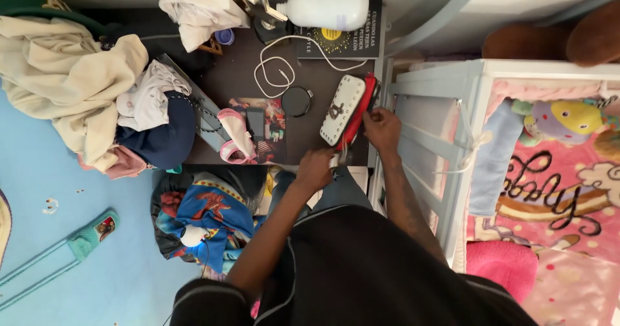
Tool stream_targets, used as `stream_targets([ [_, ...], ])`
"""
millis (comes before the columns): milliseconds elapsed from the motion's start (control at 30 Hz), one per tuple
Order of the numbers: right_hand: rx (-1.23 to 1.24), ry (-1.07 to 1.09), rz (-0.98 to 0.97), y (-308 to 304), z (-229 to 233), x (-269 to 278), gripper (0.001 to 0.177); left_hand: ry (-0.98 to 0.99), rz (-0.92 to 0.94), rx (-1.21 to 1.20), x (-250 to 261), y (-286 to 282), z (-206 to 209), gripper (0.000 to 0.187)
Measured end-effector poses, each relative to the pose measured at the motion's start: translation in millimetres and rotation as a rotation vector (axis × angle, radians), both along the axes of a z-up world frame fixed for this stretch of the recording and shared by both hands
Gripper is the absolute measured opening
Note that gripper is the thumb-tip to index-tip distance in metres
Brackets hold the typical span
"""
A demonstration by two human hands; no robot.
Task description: Organizing and putting away clothes and personal items in a bedroom.
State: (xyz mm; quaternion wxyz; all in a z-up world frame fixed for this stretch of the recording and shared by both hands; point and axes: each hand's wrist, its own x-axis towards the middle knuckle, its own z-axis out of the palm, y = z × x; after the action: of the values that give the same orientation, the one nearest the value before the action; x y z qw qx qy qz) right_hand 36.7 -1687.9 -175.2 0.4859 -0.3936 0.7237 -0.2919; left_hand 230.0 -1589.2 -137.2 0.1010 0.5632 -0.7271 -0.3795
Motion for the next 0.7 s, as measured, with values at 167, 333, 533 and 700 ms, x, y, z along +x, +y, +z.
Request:
stream_targets([
  [167, -0.213, 0.099, 0.165, 0, -13, 7, 0.025, 0.104, 0.365, 0.228, -20, -15, 47, 0.045],
  [333, -0.131, 0.180, 0.297, -7, 9, 10, 0.028, 0.349, 0.665, 0.079, -45, -69, 27, 0.023],
  [533, 0.016, 0.330, 0.311, -10, 29, 6, 0.027, 0.009, 0.534, -0.130, -45, -91, 3, 0.083],
  [700, -0.130, 0.122, 0.163, 2, 13, 2, 0.027, 0.006, 0.467, -0.336, -29, -48, 56, 0.052],
])
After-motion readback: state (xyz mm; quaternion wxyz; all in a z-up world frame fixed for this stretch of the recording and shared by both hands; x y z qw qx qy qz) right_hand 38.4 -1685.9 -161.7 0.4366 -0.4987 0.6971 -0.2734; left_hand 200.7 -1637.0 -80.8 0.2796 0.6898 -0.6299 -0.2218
